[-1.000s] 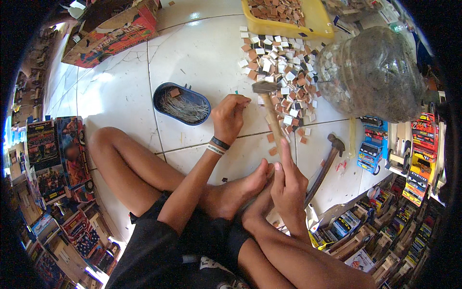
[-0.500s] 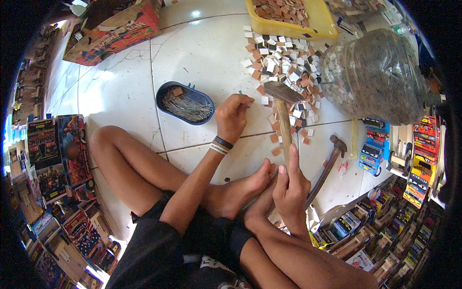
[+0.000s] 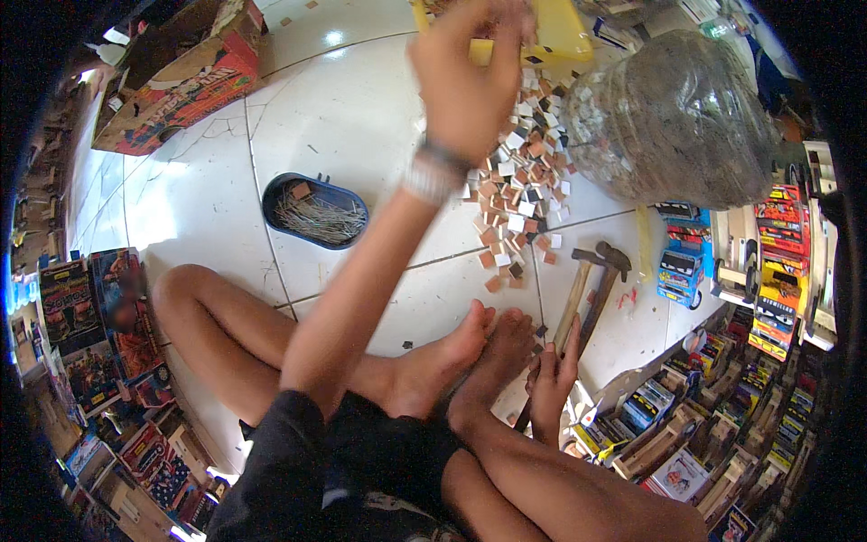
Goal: The person sits on the floor and repeatedly picks up small rectangular blocks, inserts a thin wire into each, and uses a hammer to tap the wire into place. The person works one at a time, placing finished units into a pile on the floor.
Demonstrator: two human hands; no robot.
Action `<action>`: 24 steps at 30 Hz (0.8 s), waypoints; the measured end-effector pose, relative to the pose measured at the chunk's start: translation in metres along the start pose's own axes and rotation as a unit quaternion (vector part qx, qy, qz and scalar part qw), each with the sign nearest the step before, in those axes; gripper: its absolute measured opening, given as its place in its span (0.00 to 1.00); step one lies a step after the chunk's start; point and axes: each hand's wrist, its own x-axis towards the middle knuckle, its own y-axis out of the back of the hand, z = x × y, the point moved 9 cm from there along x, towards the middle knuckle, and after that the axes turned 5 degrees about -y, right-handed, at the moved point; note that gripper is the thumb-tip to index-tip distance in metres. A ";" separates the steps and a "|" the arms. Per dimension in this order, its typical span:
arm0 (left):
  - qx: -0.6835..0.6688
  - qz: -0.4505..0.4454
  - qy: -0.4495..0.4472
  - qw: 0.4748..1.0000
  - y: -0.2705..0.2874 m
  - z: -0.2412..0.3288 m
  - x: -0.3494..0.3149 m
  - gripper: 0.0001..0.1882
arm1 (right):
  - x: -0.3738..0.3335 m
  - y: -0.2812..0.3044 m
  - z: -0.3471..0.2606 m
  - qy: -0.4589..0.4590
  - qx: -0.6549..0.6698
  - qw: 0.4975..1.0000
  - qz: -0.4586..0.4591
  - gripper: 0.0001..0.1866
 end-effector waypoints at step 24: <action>0.436 -0.418 0.172 0.778 0.184 -0.057 -0.130 0.26 | 0.040 -0.065 -0.072 0.275 -0.248 0.928 -0.034 0.15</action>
